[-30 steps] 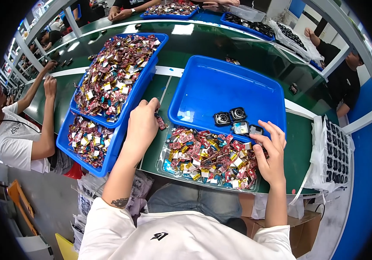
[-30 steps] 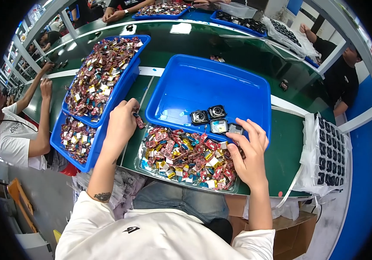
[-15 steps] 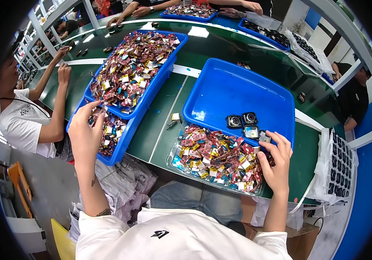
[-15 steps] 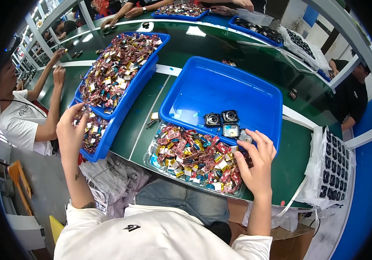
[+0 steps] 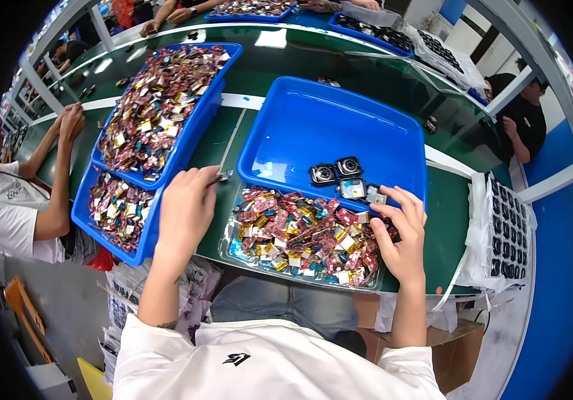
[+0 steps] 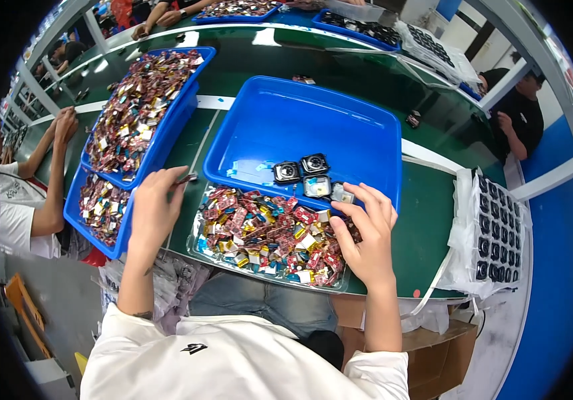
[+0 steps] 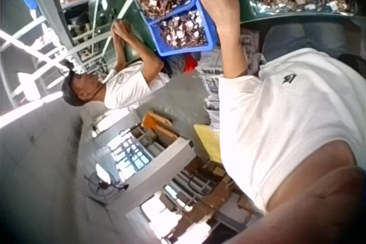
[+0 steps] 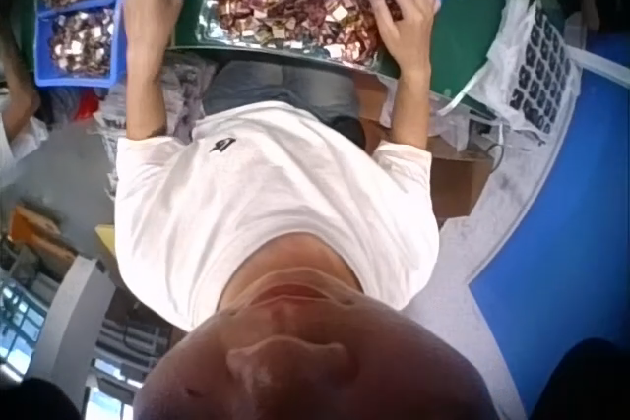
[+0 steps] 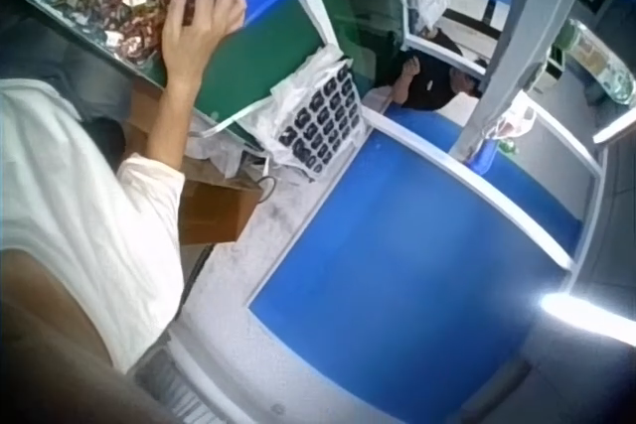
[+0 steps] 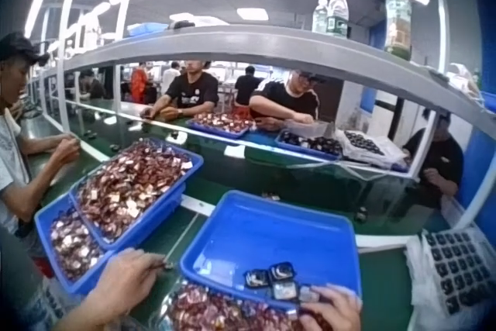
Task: Assembling small electronic components and placing them into a tray.
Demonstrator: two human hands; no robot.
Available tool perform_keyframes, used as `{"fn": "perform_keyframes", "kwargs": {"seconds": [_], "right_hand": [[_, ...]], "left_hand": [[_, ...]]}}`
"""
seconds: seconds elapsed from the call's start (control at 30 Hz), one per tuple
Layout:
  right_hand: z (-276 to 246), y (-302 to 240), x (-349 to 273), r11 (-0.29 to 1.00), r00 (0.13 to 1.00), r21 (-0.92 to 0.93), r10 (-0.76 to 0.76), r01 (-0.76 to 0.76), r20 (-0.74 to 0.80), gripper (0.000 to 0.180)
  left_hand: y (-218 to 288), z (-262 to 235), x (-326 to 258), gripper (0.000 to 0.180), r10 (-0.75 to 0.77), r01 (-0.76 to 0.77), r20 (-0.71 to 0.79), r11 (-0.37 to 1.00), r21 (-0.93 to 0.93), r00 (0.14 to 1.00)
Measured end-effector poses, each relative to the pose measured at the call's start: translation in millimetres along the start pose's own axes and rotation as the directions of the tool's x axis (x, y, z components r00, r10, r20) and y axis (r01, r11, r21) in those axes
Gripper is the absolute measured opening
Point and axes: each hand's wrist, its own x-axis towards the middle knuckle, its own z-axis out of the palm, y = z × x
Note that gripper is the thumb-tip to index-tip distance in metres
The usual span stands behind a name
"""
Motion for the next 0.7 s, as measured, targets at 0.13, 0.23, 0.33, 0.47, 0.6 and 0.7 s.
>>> {"fn": "perform_keyframes", "kwargs": {"seconds": [0.13, 0.23, 0.33, 0.47, 0.6, 0.7], "right_hand": [[-3.3, 8.3, -5.2, 0.999, 0.998, -0.037, 0.032, -0.034, -0.047, 0.016], [-0.8, 6.4, -3.5, 1.0, 0.999, -0.001, 0.017, -0.018, -0.034, 0.016], [-0.9, 5.3, -3.4, 0.999, 0.999, 0.013, 0.032, -0.031, -0.04, 0.015], [1.6, 10.6, -3.6, 0.998, 0.994, 0.047, 0.047, -0.042, -0.101, 0.014], [-4.8, 13.7, 2.7, 0.994, 0.986, 0.104, 0.056, -0.04, -0.155, 0.012], [-20.5, 21.1, 8.6, 0.994, 0.981, 0.08, 0.092, -0.079, -0.169, 0.012]], "left_hand": [[13.3, -50.3, -7.9, 0.015, 0.0, 0.008, -0.27, 1.0, 0.026, 0.963], [-14.8, -79.8, -28.1, 0.014, -0.101, 0.154, -0.443, 0.984, 0.085, 0.891], [-45.4, -90.3, -47.5, 0.013, -0.244, 0.296, -0.468, 0.954, 0.04, 0.849], [-38.0, -78.8, -44.9, 0.012, -0.223, 0.368, -0.44, 0.887, 0.278, 0.87], [-23.2, -47.5, -30.8, 0.012, -0.081, 0.101, -0.407, 0.995, 0.026, 0.91], [13.1, -23.0, -8.4, 0.01, -0.002, -0.036, -0.3, 0.992, -0.121, 0.954]]}}
